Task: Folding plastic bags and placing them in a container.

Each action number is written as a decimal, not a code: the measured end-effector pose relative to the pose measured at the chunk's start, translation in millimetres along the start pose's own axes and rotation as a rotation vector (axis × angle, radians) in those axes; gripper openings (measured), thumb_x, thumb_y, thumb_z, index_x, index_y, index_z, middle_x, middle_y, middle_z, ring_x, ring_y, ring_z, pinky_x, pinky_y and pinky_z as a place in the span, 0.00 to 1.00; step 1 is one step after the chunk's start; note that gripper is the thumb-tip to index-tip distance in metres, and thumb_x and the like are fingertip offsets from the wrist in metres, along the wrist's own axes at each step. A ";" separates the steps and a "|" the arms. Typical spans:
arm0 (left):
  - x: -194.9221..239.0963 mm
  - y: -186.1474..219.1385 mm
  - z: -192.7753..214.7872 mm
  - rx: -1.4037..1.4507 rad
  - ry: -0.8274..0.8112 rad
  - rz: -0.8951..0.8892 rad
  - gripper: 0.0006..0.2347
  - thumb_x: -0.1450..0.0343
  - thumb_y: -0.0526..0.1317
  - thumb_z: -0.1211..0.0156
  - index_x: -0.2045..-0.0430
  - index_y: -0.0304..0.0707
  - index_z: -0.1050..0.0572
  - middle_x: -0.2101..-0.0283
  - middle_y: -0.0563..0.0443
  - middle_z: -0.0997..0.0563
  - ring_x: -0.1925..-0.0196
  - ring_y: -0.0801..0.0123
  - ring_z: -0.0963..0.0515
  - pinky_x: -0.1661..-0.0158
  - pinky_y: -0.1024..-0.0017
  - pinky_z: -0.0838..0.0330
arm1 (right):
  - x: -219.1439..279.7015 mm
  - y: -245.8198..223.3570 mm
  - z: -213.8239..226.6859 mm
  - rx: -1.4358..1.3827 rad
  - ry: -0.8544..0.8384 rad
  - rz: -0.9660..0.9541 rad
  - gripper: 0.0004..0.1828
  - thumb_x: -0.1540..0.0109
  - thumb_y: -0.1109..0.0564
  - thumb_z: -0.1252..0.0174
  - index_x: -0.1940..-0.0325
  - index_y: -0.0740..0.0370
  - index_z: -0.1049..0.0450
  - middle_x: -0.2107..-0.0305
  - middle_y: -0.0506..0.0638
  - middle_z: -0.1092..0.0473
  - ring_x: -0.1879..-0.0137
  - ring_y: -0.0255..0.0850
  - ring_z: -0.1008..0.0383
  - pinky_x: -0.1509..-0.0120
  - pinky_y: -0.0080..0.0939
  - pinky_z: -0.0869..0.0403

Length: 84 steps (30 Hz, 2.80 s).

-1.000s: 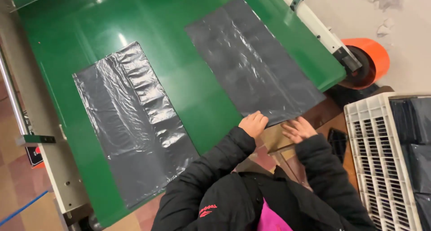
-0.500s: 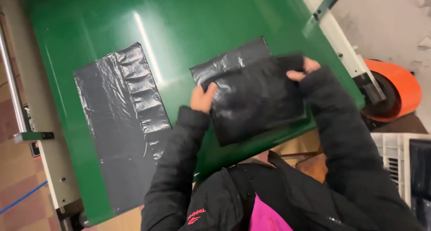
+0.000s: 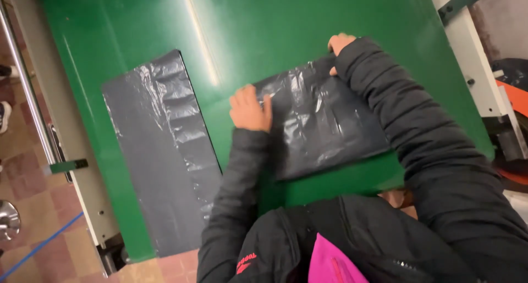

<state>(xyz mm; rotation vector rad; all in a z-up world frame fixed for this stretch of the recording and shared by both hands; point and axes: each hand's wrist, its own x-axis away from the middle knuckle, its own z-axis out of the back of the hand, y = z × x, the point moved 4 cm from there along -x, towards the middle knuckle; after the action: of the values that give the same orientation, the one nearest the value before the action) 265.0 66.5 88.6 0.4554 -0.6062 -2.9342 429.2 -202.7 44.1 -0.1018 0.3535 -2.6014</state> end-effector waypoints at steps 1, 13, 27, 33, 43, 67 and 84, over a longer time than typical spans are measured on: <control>7.6 8.8 -3.4 -0.004 -0.006 -0.005 0.18 0.32 0.46 0.35 0.54 0.34 0.26 0.52 0.39 0.21 0.50 0.42 0.24 0.57 0.51 0.27 | -8.5 6.8 -10.5 -0.006 0.001 -0.006 0.35 0.56 0.48 0.22 0.49 0.59 0.27 0.57 0.61 0.26 0.49 0.60 0.26 0.46 0.55 0.29; 89.8 -11.8 -79.4 2.049 -0.735 0.660 0.45 0.30 0.75 0.73 0.32 0.31 0.40 0.29 0.38 0.31 0.28 0.54 0.31 0.33 0.58 0.42 | 135.2 -85.1 73.7 0.074 0.463 0.334 0.09 0.44 0.53 0.31 0.61 0.48 0.22 0.64 0.42 0.27 0.54 0.47 0.29 0.48 0.49 0.35; 165.6 -59.9 -13.9 1.071 -0.147 0.285 0.27 0.29 0.50 0.36 0.40 0.36 0.38 0.40 0.44 0.31 0.39 0.55 0.29 0.39 0.53 0.35 | 267.6 -64.5 -18.5 0.103 0.456 0.175 0.14 0.51 0.58 0.39 0.62 0.45 0.21 0.53 0.38 0.26 0.39 0.46 0.29 0.37 0.53 0.30; 177.7 13.6 39.8 -0.050 -0.046 -0.814 0.19 0.33 0.49 0.33 0.54 0.38 0.24 0.52 0.49 0.22 0.47 0.55 0.23 0.55 0.58 0.30 | 250.5 -150.4 14.1 0.147 0.258 0.156 0.13 0.43 0.58 0.43 0.56 0.65 0.25 0.51 0.58 0.29 0.37 0.56 0.32 0.38 0.55 0.30; 91.4 59.2 -73.9 0.538 -1.013 -0.665 0.17 0.28 0.55 0.46 0.68 0.40 0.20 0.67 0.45 0.18 0.63 0.49 0.17 0.62 0.63 0.27 | 309.3 -151.5 -104.2 -0.595 0.387 0.400 0.16 0.36 0.66 0.46 0.44 0.60 0.27 0.46 0.52 0.26 0.34 0.52 0.26 0.25 0.55 0.30; 258.5 -115.9 149.1 0.021 -0.184 -0.335 0.46 0.46 0.70 0.34 0.38 0.38 0.33 0.30 0.42 0.36 0.25 0.45 0.46 0.39 0.29 0.47 | 274.2 -295.1 -67.0 -0.362 0.339 0.267 0.43 0.54 0.49 0.25 0.39 0.66 0.33 0.48 0.62 0.30 0.43 0.59 0.30 0.36 0.56 0.30; 340.8 -259.7 182.7 -0.083 -0.425 -0.114 0.09 0.32 0.39 0.40 0.59 0.48 0.22 0.56 0.53 0.18 0.51 0.58 0.19 0.57 0.62 0.23 | 242.8 -332.3 -141.5 -0.375 -0.117 0.571 0.16 0.45 0.64 0.36 0.52 0.58 0.22 0.57 0.55 0.24 0.52 0.47 0.23 0.46 0.45 0.25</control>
<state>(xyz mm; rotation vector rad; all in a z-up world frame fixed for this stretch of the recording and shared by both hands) -127.7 314.4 52.6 -0.1554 -0.5092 -3.1699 40.3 -12.6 -1.7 -0.2419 0.7088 -1.9370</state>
